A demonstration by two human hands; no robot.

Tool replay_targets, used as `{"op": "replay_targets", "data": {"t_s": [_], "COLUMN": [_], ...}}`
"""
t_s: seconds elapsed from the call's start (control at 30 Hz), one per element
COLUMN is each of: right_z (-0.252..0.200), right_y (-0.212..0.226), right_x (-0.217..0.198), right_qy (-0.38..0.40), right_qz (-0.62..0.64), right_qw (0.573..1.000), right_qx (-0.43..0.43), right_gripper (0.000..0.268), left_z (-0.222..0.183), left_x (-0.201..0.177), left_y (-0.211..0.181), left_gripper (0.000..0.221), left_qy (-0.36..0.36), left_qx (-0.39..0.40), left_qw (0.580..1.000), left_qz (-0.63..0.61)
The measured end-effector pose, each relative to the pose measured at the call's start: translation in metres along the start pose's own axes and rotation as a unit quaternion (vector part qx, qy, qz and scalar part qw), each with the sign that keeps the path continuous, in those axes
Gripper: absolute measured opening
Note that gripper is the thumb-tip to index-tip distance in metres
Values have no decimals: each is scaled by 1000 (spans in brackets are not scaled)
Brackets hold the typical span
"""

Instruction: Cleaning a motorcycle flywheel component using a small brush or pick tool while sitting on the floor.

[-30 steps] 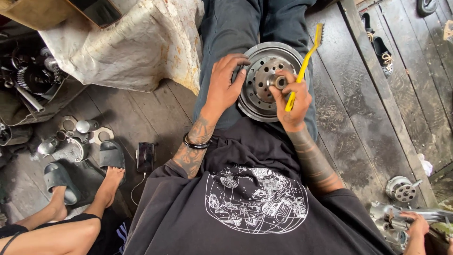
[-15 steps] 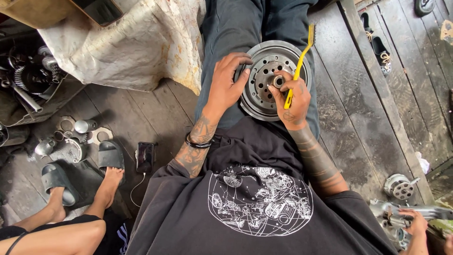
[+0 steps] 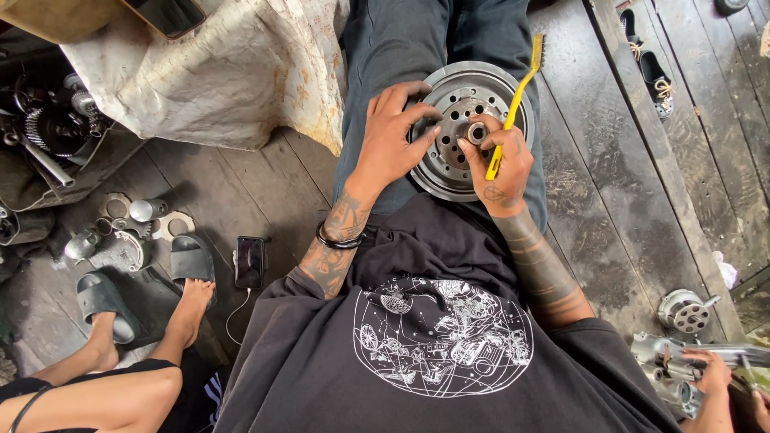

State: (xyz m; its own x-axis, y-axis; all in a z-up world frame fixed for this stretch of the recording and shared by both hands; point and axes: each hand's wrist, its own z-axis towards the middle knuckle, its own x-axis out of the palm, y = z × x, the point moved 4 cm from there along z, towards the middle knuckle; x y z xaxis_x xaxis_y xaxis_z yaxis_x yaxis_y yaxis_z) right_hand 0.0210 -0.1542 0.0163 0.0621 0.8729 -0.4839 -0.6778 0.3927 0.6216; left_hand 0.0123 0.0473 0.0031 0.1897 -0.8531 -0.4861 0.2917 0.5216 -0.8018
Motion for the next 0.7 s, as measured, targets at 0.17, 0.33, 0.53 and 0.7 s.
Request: {"op": "replay_targets", "data": {"t_s": [0.17,0.33,0.53,0.7], "right_z": [-2,3,2,2], "right_y": [-2,2,2,-1], "right_x": [-2,-2,-4,-3], "right_qy": [0,5,7,19], "right_qz": [-6,-9,1,-4], "right_qw": [1000,1000,1000,1000], "right_qx": [-1,4,4,9], "right_gripper": [34,32,35,32], "left_z": [-1,-1,1,1], "left_x": [2,3,2,0], "left_y": [-1,0,-2,-6], "left_gripper": [15,10,12,10], "left_qy": [3,-5,-5,-10], "left_qx": [-12,-11,-4,-2], "left_qw": [1000,1000,1000,1000], "left_qz": [-5,-3,2,7]}}
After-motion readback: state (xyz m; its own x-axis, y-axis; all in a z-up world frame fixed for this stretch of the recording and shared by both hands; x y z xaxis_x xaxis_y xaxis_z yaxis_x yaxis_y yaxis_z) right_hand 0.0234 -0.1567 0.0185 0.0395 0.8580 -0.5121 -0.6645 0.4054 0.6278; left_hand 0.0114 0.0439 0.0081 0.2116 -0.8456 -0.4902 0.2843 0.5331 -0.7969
